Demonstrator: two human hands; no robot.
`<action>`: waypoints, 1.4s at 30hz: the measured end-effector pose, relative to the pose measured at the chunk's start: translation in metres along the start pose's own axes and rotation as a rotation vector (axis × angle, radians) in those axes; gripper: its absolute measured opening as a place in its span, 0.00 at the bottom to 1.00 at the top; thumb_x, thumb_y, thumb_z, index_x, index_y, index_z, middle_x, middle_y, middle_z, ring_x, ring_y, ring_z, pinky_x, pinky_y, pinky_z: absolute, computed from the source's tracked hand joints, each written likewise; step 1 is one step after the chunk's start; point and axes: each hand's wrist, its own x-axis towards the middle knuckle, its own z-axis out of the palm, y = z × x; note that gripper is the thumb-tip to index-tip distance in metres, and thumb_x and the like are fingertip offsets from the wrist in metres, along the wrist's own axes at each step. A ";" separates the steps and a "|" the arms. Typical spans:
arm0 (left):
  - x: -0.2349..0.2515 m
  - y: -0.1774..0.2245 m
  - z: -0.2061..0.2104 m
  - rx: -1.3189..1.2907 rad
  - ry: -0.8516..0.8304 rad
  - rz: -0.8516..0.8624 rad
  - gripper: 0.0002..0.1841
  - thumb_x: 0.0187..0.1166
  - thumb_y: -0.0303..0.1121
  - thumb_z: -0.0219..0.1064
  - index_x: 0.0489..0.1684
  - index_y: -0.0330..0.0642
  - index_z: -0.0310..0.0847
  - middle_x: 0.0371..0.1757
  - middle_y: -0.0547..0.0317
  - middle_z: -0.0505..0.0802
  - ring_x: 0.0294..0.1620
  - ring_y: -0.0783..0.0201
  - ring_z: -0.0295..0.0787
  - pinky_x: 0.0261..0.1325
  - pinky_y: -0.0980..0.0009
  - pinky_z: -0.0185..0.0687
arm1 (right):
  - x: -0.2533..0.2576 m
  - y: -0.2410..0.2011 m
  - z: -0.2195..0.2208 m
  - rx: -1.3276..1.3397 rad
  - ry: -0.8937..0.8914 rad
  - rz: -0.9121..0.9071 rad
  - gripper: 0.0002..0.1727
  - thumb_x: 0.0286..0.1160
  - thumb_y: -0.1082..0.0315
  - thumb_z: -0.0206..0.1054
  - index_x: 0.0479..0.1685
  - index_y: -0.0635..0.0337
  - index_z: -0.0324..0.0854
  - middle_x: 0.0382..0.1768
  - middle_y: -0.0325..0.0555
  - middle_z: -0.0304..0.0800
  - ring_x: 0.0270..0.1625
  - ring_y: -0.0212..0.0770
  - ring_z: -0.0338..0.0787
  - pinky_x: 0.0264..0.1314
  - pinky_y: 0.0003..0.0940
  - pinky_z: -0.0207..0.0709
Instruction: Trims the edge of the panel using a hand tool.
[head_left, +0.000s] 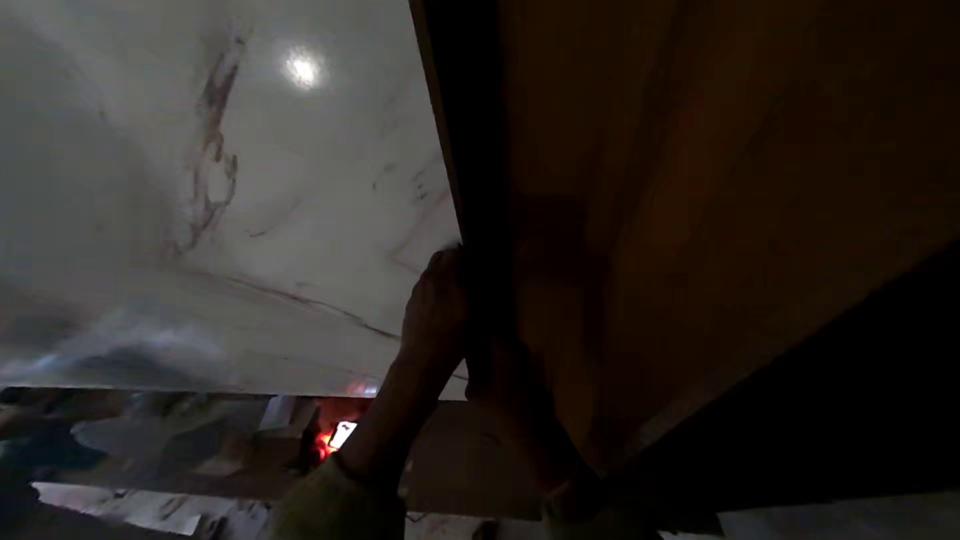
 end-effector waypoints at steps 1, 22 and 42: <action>-0.001 0.000 -0.002 0.003 -0.001 0.017 0.17 0.93 0.37 0.52 0.60 0.31 0.80 0.57 0.40 0.88 0.58 0.43 0.89 0.60 0.46 0.85 | -0.008 -0.028 -0.012 -0.001 -0.049 0.031 0.18 0.91 0.60 0.58 0.45 0.66 0.87 0.31 0.48 0.87 0.33 0.39 0.86 0.40 0.34 0.81; 0.016 0.002 -0.005 0.086 0.073 0.035 0.15 0.92 0.35 0.55 0.50 0.30 0.83 0.47 0.39 0.90 0.48 0.43 0.92 0.51 0.49 0.87 | 0.039 0.043 0.029 -0.340 -0.042 0.089 0.12 0.75 0.60 0.70 0.42 0.59 0.92 0.33 0.47 0.90 0.36 0.40 0.89 0.42 0.38 0.83; 0.014 -0.015 0.029 -0.241 0.424 -0.170 0.16 0.76 0.45 0.73 0.32 0.41 0.80 0.18 0.57 0.83 0.19 0.56 0.82 0.24 0.54 0.76 | -0.037 0.017 0.017 0.497 0.353 -0.202 0.33 0.90 0.63 0.56 0.92 0.64 0.54 0.34 0.42 0.86 0.24 0.33 0.87 0.23 0.30 0.88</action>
